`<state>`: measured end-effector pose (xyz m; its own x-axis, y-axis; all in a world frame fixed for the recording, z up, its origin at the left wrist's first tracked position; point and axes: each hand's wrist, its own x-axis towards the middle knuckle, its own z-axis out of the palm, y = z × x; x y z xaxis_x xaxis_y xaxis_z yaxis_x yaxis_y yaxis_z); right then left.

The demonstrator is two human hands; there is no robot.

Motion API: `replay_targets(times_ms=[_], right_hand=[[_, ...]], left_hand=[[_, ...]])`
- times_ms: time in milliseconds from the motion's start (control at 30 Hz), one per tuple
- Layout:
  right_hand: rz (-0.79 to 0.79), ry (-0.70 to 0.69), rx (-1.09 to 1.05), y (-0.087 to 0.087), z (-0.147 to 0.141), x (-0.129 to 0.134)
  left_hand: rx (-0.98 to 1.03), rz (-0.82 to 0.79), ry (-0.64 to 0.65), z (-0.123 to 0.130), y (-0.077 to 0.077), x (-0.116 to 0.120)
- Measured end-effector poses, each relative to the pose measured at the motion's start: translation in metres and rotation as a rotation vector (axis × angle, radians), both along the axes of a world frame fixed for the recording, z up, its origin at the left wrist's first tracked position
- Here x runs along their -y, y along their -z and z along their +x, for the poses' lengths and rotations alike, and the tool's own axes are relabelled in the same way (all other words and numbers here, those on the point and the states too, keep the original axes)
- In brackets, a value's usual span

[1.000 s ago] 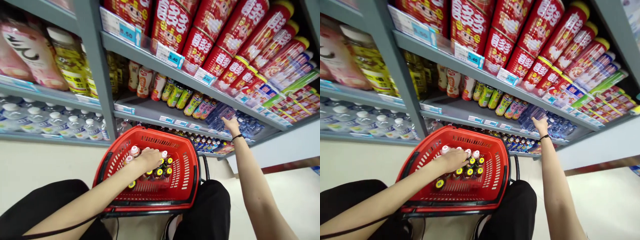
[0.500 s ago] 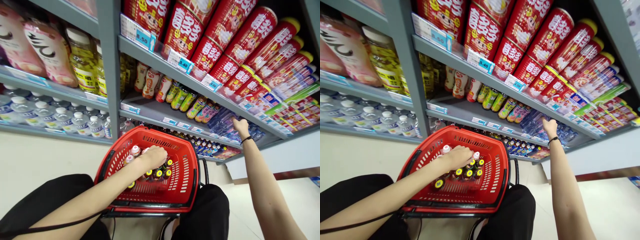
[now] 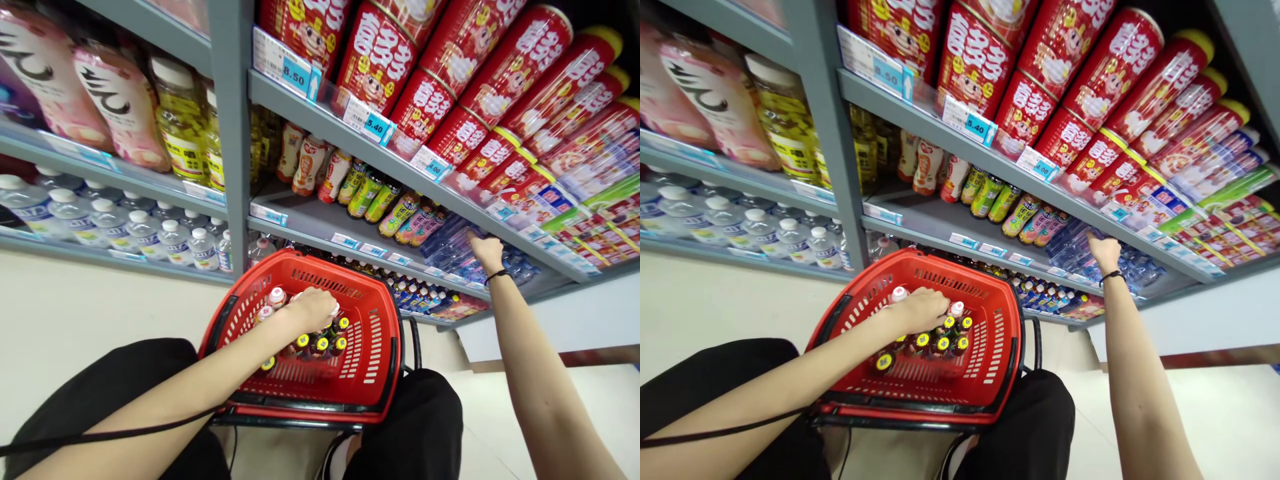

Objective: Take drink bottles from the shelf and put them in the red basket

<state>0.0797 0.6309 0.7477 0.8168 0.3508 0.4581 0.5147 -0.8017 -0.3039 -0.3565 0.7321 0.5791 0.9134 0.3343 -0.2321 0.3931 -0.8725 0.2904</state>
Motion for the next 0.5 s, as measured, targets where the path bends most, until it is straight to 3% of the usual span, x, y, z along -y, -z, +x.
replay_targets(times_ms=[233,500], right_hand=[[-0.094,0.094,0.008,0.001,-0.015,0.000],[-0.039,0.096,0.047,0.014,-0.035,0.014]], left_hand=[[-0.003,-0.020,-0.011,0.000,0.001,0.001],[-0.044,-0.019,-0.001,-0.002,-0.001,0.001]])
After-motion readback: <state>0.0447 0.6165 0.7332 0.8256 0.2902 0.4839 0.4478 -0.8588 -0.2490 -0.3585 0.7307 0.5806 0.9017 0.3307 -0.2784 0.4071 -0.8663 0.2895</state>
